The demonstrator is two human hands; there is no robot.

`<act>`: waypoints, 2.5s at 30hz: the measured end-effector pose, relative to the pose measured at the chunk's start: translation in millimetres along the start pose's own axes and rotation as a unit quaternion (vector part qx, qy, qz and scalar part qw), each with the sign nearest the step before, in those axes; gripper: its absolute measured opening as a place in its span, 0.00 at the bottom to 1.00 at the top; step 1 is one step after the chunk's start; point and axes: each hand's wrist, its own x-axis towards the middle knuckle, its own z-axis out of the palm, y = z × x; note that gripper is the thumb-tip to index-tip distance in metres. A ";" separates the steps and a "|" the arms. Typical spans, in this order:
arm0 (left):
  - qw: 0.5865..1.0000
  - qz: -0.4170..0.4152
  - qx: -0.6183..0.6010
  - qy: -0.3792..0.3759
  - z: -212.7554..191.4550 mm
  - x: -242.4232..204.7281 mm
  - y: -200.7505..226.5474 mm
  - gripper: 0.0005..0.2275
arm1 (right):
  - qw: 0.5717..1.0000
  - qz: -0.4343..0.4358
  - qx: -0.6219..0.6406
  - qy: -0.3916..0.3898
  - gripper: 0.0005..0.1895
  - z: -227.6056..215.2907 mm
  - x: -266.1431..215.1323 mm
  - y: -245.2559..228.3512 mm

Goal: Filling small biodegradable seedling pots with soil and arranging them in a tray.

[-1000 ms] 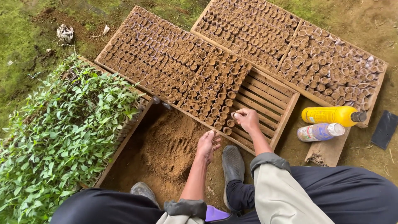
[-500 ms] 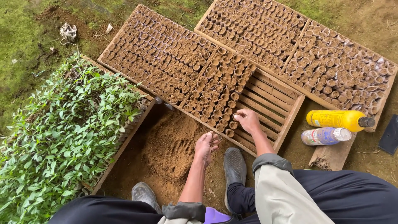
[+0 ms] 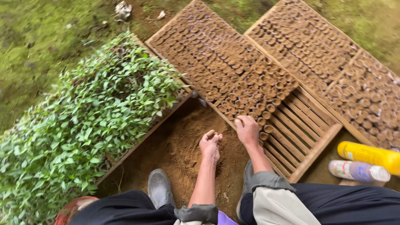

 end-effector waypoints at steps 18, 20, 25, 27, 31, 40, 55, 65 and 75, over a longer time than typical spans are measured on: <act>0.994 -0.019 -0.074 0.076 -44.2 10.1 85.4 0.10 | 0.965 0.158 -0.192 -0.085 0.10 195.9 62.5 -51.6; 0.994 -0.019 -0.075 0.081 -49.2 13.1 86.6 0.10 | 0.977 0.152 -0.139 -0.052 0.08 193.0 53.4 -51.3; 0.994 -0.021 -0.080 0.072 -53.5 21.1 77.9 0.10 | 0.971 0.210 0.075 -0.090 0.03 118.5 12.1 -114.5; 0.996 -0.024 -0.070 0.049 -49.1 14.6 82.1 0.11 | 0.911 0.242 0.311 -0.124 0.03 107.7 -5.1 -113.2; 0.997 -0.016 -0.071 0.003 -42.7 3.9 91.2 0.14 | 0.853 0.282 0.400 -0.183 0.04 84.6 -26.8 -118.3; 0.995 0.058 -0.074 -0.013 -35.6 -26.7 116.5 0.08 | 0.862 0.226 0.384 -0.243 0.05 50.7 -46.9 -129.6; 0.994 0.098 -0.044 0.008 -51.1 -45.4 116.9 0.04 | 0.884 0.149 0.362 -0.256 0.11 30.9 -62.0 -124.0; 0.998 -0.002 -0.033 -0.044 -55.6 -60.5 121.4 0.15 | 0.883 0.157 0.356 -0.263 0.10 40.7 -58.7 -117.5; 0.996 -0.058 -0.002 -0.065 -57.7 -56.8 124.6 0.19 | 0.895 0.141 0.339 -0.252 0.19 22.9 -65.3 -139.0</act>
